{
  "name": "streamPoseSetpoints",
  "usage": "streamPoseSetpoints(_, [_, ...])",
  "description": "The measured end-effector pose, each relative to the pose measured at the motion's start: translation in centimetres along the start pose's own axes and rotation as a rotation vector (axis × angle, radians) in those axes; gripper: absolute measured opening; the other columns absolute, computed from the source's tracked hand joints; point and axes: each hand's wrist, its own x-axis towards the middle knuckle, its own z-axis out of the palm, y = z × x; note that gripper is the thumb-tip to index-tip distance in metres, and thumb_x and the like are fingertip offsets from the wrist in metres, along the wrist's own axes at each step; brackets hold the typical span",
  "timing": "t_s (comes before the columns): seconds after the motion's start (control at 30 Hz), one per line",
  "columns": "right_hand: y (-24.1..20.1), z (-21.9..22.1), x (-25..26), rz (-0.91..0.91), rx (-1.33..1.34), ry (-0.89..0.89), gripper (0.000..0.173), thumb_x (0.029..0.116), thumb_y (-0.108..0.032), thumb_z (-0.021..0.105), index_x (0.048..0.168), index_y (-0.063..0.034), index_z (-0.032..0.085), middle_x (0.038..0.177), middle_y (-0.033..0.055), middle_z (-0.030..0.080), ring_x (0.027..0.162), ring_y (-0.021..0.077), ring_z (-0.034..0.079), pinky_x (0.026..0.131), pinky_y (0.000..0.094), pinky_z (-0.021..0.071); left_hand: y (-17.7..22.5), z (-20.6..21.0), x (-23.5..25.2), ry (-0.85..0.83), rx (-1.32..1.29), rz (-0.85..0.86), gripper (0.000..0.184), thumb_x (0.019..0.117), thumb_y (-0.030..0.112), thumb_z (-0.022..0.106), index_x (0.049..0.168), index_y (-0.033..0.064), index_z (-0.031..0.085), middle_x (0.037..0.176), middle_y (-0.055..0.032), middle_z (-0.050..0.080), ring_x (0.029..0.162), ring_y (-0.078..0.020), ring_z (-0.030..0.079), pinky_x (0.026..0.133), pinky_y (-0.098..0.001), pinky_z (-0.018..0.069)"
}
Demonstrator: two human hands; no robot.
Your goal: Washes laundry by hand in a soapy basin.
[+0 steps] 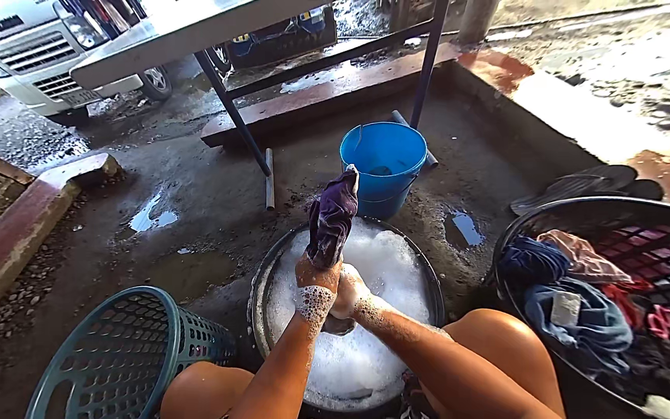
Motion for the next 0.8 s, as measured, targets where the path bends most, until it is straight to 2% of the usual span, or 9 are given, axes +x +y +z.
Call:
streamPoseSetpoints(0.1, [0.0,-1.0,0.3,0.089,0.191,0.006,0.048,0.0821,-0.032,0.076,0.117,-0.0002,0.066,0.107,0.011,0.072,0.104,0.0164,0.067,0.094,0.0402,0.052,-1.4,0.2,0.3,-0.05,-0.129,0.05,0.068,0.0845,0.026,0.081,0.137,-0.0083,0.053,0.135,-0.0246,0.059,0.131,-0.0276,0.055,0.115,-0.0385,0.039])
streamPoseSetpoints(0.2, [1.1,-1.7,0.3,0.109,0.476,0.08,0.043,0.0729,-0.017,0.081,0.109,0.0018,0.067,0.097,0.0047,0.071,0.093,0.0053,0.066,0.087,0.0272,0.0546,-4.7,0.9,-0.3,-0.148,-0.278,0.287,0.094,0.0843,0.05,0.07,0.147,-0.0127,0.037,0.154,-0.0336,0.035,0.145,-0.0356,0.036,0.12,-0.0412,0.0297])
streamPoseSetpoints(0.27, [1.2,-2.2,0.5,0.108,0.689,0.119,0.046,0.0648,-0.007,0.081,0.108,0.0013,0.065,0.096,0.0021,0.071,0.091,0.004,0.067,0.085,0.0251,0.0566,-7.4,2.1,-0.7,-0.176,-0.357,0.437,0.125,0.0772,0.079,0.061,0.152,-0.0145,0.025,0.156,-0.0325,0.033,0.146,-0.0301,0.037,0.12,-0.0374,0.0324])
streamPoseSetpoints(0.33, [1.3,-2.4,0.8,0.047,0.823,0.145,0.045,0.0643,-0.002,0.078,0.107,0.0008,0.065,0.098,0.0028,0.072,0.094,0.0072,0.068,0.087,0.0273,0.0579,-9.0,2.9,-1.0,-0.277,-0.481,0.441,0.134,0.0702,0.066,0.08,0.156,-0.0123,0.013,0.155,-0.0263,0.038,0.142,-0.0178,0.045,0.118,-0.0294,0.0368])
streamPoseSetpoints(0.4, [1.0,-2.4,0.6,-0.016,0.925,0.121,0.039,0.0686,0.001,0.072,0.107,0.0004,0.066,0.1,0.0036,0.073,0.097,0.0094,0.068,0.088,0.0288,0.0577,-8.8,3.3,-1.3,-0.339,-0.593,0.333,0.119,0.0643,0.017,0.092,0.154,-0.0097,0.018,0.145,-0.0206,0.05,0.13,-0.0114,0.053,0.112,-0.0252,0.0425])
streamPoseSetpoints(0.47, [1.0,-2.2,0.3,-0.125,1.021,0.04,0.035,0.0736,0.001,0.068,0.109,0.0009,0.065,0.104,0.0048,0.073,0.101,0.0114,0.069,0.092,0.0301,0.0569,-7.5,3.2,-1.8,-0.307,-0.578,0.258,0.083,0.0771,0.003,0.08,0.145,-0.0127,0.035,0.133,-0.0171,0.059,0.12,-0.0063,0.058,0.105,-0.0209,0.0459])
streamPoseSetpoints(0.57, [0.9,-2.3,-0.1,-0.161,0.929,0.003,0.035,0.0755,-0.005,0.073,0.11,-0.0001,0.065,0.102,0.0018,0.075,0.099,0.0086,0.07,0.092,0.0277,0.0571,-5.8,2.6,-2.5,-0.22,-0.456,0.218,0.049,0.0918,0.004,0.066,0.135,-0.0138,0.049,0.125,-0.0166,0.063,0.117,-0.0055,0.058,0.104,-0.0196,0.0443])
streamPoseSetpoints(0.73, [0.4,-2.1,-0.9,-0.131,0.694,0.109,0.044,0.0677,-0.011,0.084,0.105,0.0012,0.066,0.095,-0.0032,0.071,0.093,-0.0025,0.065,0.089,0.018,0.0536,-2.9,0.4,-4.3,-0.33,-0.093,0.077,0.046,0.0956,0.005,0.063,0.135,-0.0151,0.051,0.134,-0.028,0.059,0.13,-0.0262,0.054,0.114,-0.0343,0.0362])
streamPoseSetpoints(0.8, [0.2,-2.1,-1.0,-0.15,0.675,0.136,0.046,0.0675,-0.014,0.086,0.105,0.0023,0.065,0.094,-0.003,0.07,0.092,-0.0033,0.064,0.088,0.0175,0.053,-2.9,0.6,-4.2,-0.374,-0.037,0.028,0.045,0.0957,0.01,0.061,0.133,-0.0142,0.054,0.133,-0.0273,0.06,0.128,-0.0265,0.054,0.112,-0.0347,0.0373])
